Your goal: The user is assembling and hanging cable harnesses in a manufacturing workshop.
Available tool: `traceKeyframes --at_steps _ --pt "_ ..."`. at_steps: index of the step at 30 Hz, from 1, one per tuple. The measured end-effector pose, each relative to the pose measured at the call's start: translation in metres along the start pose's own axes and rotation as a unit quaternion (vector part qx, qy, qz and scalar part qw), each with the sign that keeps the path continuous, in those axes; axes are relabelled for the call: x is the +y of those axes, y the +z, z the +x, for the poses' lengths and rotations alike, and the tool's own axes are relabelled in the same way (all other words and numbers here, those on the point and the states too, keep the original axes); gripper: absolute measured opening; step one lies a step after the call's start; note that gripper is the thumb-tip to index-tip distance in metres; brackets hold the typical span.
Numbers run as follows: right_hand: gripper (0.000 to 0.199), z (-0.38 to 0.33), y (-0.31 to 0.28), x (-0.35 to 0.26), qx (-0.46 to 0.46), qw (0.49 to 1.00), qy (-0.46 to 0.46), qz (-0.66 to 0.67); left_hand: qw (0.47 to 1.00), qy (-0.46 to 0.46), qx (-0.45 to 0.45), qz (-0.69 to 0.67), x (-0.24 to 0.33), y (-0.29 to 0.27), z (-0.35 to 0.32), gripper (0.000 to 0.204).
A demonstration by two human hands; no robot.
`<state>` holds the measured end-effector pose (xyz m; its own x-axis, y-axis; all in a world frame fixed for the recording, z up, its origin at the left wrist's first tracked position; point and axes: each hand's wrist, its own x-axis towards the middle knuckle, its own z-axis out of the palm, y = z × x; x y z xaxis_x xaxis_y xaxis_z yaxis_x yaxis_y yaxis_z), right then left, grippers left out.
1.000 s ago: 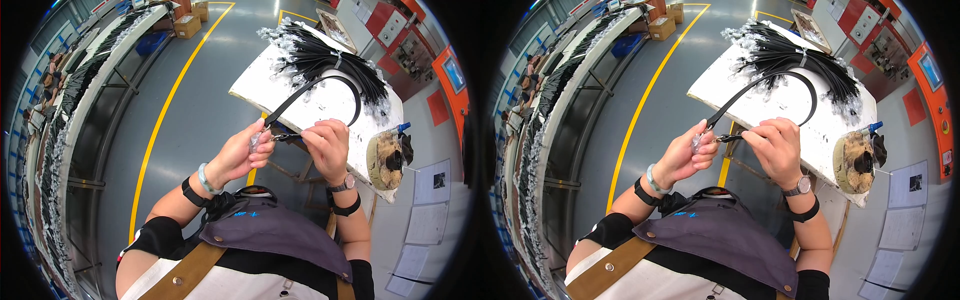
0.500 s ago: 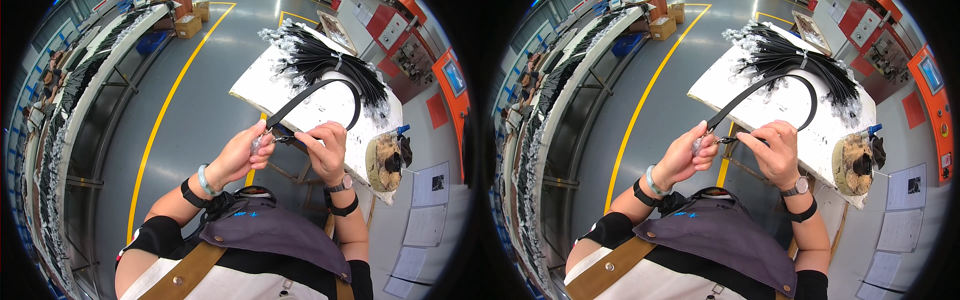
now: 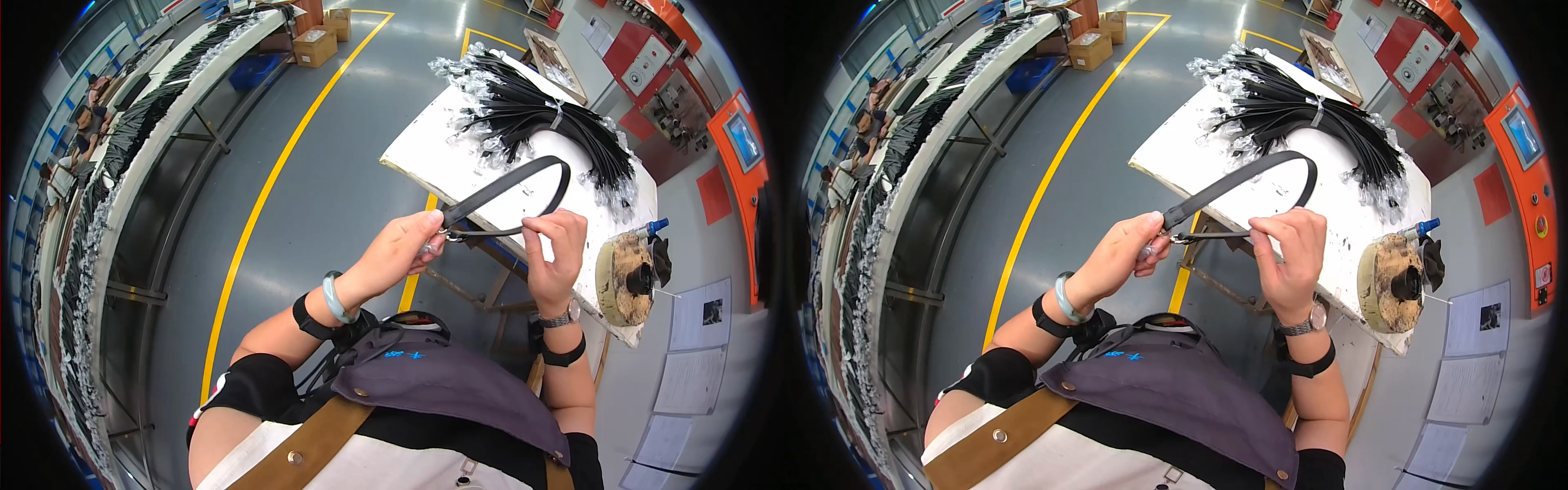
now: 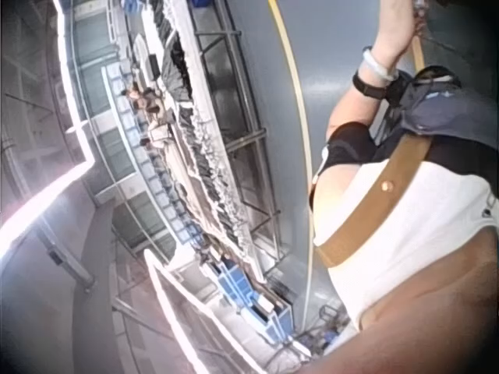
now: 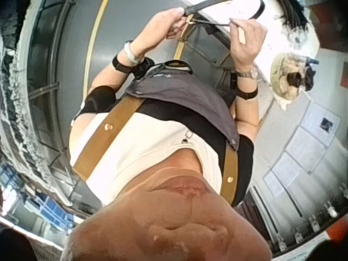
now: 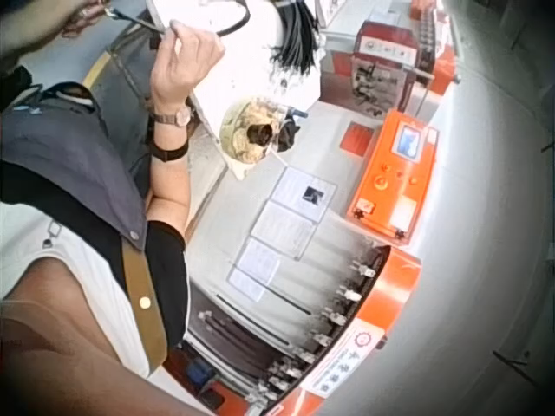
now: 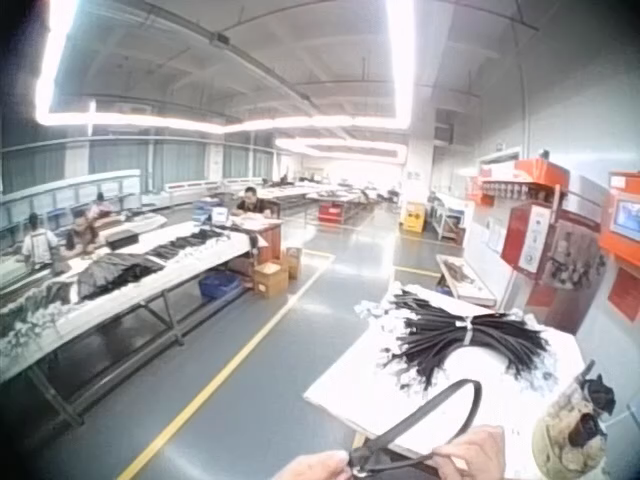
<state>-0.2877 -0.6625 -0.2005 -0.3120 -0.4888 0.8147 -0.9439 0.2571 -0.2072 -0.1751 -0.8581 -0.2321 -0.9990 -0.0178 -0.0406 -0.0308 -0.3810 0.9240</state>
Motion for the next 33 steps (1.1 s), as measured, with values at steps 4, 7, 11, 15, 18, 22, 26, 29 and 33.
traceKeyframes --at_steps 4,7,11,15,18,22,26,29,33 --pt "0.021 0.015 -0.009 -0.009 -0.001 1.000 -0.012 0.002 0.886 0.203 0.037 0.416 0.005 -0.006 0.000 0.033" --pt "0.022 0.028 -0.009 -0.017 -0.018 0.999 -0.027 -0.013 0.811 0.241 0.027 0.533 0.016 -0.010 -0.002 0.027" --pt "0.026 0.035 -0.002 -0.018 -0.083 0.995 -0.058 -0.009 0.770 0.256 0.027 0.584 0.022 -0.010 -0.006 0.024" --pt "0.020 0.038 0.006 -0.019 -0.178 0.981 -0.071 -0.015 0.760 0.255 0.008 0.598 0.023 -0.014 -0.010 0.023" --pt "0.019 0.038 0.004 -0.012 -0.220 0.970 -0.099 0.000 0.815 0.232 -0.007 0.531 0.026 -0.021 -0.013 0.025" --pt "0.014 0.048 -0.011 -0.002 -0.166 0.984 -0.012 0.058 0.897 0.211 -0.007 0.389 0.022 -0.049 -0.010 0.028" --pt "0.011 0.064 -0.040 0.024 0.002 0.962 0.201 0.185 0.956 0.061 0.006 0.288 0.023 -0.063 0.000 0.026" --pt "0.024 0.085 -0.079 0.038 0.095 0.924 0.245 0.277 0.960 0.028 -0.019 0.278 0.019 -0.063 0.017 0.022" --pt "0.023 0.104 -0.132 0.038 0.145 0.896 0.228 0.351 0.949 0.060 -0.146 0.272 -0.003 -0.073 0.040 0.016"
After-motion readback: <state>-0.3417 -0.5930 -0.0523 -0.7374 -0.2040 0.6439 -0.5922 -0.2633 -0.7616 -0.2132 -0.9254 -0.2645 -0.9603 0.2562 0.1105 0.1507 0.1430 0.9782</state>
